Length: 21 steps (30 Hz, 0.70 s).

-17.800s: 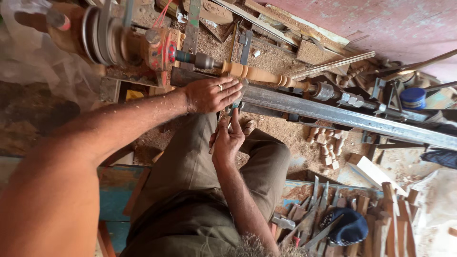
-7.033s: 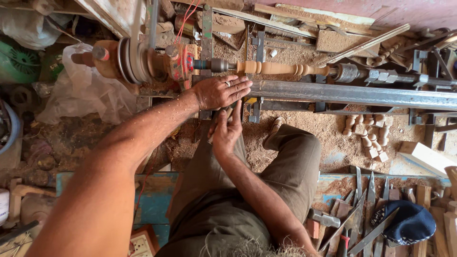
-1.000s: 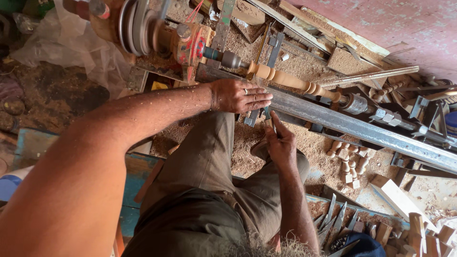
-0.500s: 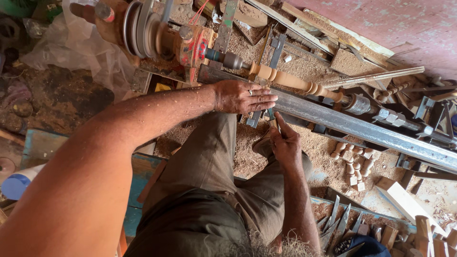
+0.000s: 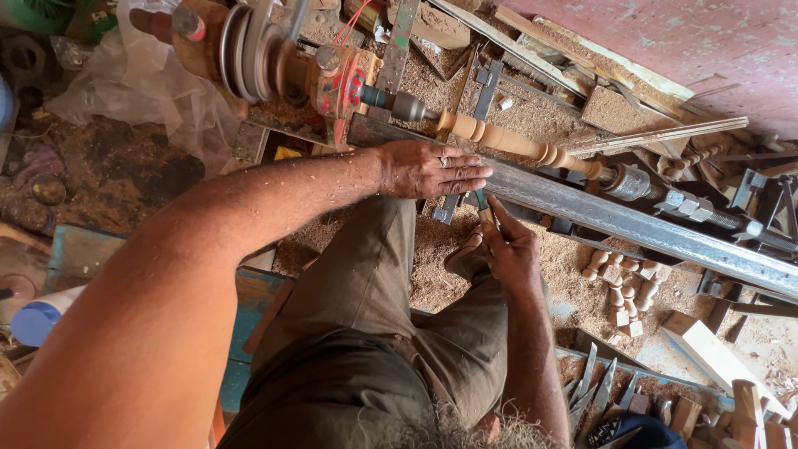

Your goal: The person operates a wood lathe, shaping a rotating wooden spindle into a decorative baluster. They use a chisel to carve the wood while it spins, creating rounded profiles and grooves. The person switches between different chisels to refine the shape and smooth the surface.

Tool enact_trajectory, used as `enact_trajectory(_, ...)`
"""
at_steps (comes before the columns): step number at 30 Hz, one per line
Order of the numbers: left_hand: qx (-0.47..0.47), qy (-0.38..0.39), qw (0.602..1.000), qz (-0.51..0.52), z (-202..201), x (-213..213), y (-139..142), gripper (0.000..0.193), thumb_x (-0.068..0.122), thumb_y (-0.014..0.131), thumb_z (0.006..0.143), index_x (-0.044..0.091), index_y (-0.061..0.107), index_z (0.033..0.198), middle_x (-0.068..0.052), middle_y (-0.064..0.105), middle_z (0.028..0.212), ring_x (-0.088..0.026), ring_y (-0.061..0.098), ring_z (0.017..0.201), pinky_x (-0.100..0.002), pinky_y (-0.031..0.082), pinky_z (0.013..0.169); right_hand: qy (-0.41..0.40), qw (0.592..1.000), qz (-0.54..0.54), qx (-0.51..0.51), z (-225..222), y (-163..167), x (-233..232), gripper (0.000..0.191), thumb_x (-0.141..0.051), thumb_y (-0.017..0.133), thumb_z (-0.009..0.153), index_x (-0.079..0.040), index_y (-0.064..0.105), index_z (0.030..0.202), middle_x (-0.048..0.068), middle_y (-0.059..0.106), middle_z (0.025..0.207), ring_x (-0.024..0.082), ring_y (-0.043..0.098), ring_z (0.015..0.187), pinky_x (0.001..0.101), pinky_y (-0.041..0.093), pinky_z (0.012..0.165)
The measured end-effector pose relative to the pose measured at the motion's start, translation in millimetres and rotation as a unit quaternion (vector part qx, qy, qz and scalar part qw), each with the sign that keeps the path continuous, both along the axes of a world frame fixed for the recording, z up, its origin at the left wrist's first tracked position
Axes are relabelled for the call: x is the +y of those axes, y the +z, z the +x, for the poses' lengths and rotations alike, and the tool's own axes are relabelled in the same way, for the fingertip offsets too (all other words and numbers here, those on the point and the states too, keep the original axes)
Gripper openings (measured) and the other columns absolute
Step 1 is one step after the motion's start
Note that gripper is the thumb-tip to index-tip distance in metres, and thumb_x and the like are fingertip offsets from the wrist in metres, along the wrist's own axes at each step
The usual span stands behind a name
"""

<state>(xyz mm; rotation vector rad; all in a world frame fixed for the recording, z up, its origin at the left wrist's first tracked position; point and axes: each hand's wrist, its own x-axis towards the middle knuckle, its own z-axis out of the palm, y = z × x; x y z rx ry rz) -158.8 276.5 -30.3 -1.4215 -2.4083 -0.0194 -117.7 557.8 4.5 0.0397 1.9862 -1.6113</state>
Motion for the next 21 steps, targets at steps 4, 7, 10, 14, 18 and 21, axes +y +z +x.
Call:
enact_trajectory(4,-0.007,0.007,1.0,0.004,-1,2,-1,0.056,0.015,0.045,0.107,0.008,0.032,0.161,-0.008,0.038,0.166,-0.019,0.047,0.147,-0.035,0.039,0.124,0.002,1.0,0.009,-0.006,-2,6,1,0.047,-0.011,0.064,0.101,-0.01,0.059,0.148,-0.002,0.056,0.067,0.004,0.042,0.05,0.0206,0.034,0.043)
enact_trajectory(7,-0.032,0.006,0.999,0.007,-3,4,-2,0.057,0.014,0.046,0.107,0.009,0.029,0.161,-0.008,0.036,0.167,-0.021,0.044,0.148,-0.035,0.038,0.125,0.01,0.999,0.039,-0.003,-4,10,3,0.047,-0.012,0.064,0.1,-0.01,0.058,0.147,-0.002,0.06,0.068,0.004,0.045,0.051,0.0206,0.037,0.043)
enact_trajectory(10,-0.037,0.005,0.999,0.003,-3,4,-3,0.058,0.012,0.044,0.107,0.01,0.027,0.162,-0.007,0.034,0.168,-0.02,0.042,0.15,-0.035,0.036,0.126,0.009,0.999,0.032,-0.002,-5,11,4,0.047,-0.013,0.063,0.101,-0.01,0.059,0.148,-0.002,0.059,0.068,0.004,0.045,0.051,0.0208,0.036,0.043)
enact_trajectory(14,-0.035,-0.003,0.999,-0.012,-5,2,-3,0.057,0.013,0.041,0.109,0.01,0.023,0.164,-0.007,0.03,0.17,-0.021,0.037,0.152,-0.037,0.032,0.129,0.022,0.999,0.035,0.016,-4,16,5,0.049,-0.014,0.063,0.101,-0.01,0.056,0.149,-0.003,0.059,0.068,0.004,0.045,0.051,0.021,0.036,0.043)
enact_trajectory(18,-0.043,-0.009,0.999,-0.023,-7,4,0,0.061,0.015,0.039,0.108,0.013,0.015,0.164,-0.005,0.025,0.171,-0.02,0.033,0.154,-0.036,0.029,0.128,0.052,0.988,0.13,0.067,-2,27,17,0.049,-0.017,0.063,0.1,-0.011,0.056,0.148,-0.003,0.061,0.065,0.005,0.047,0.049,0.0219,0.04,0.043)
enact_trajectory(21,-0.039,-0.002,0.997,-0.061,-2,9,5,0.064,0.015,0.038,0.106,0.013,0.012,0.164,-0.004,0.023,0.172,-0.019,0.031,0.155,-0.037,0.028,0.129,0.064,0.987,0.13,0.074,1,31,26,0.049,-0.019,0.064,0.101,-0.011,0.057,0.149,-0.003,0.059,0.064,0.005,0.048,0.051,0.0222,0.04,0.044)
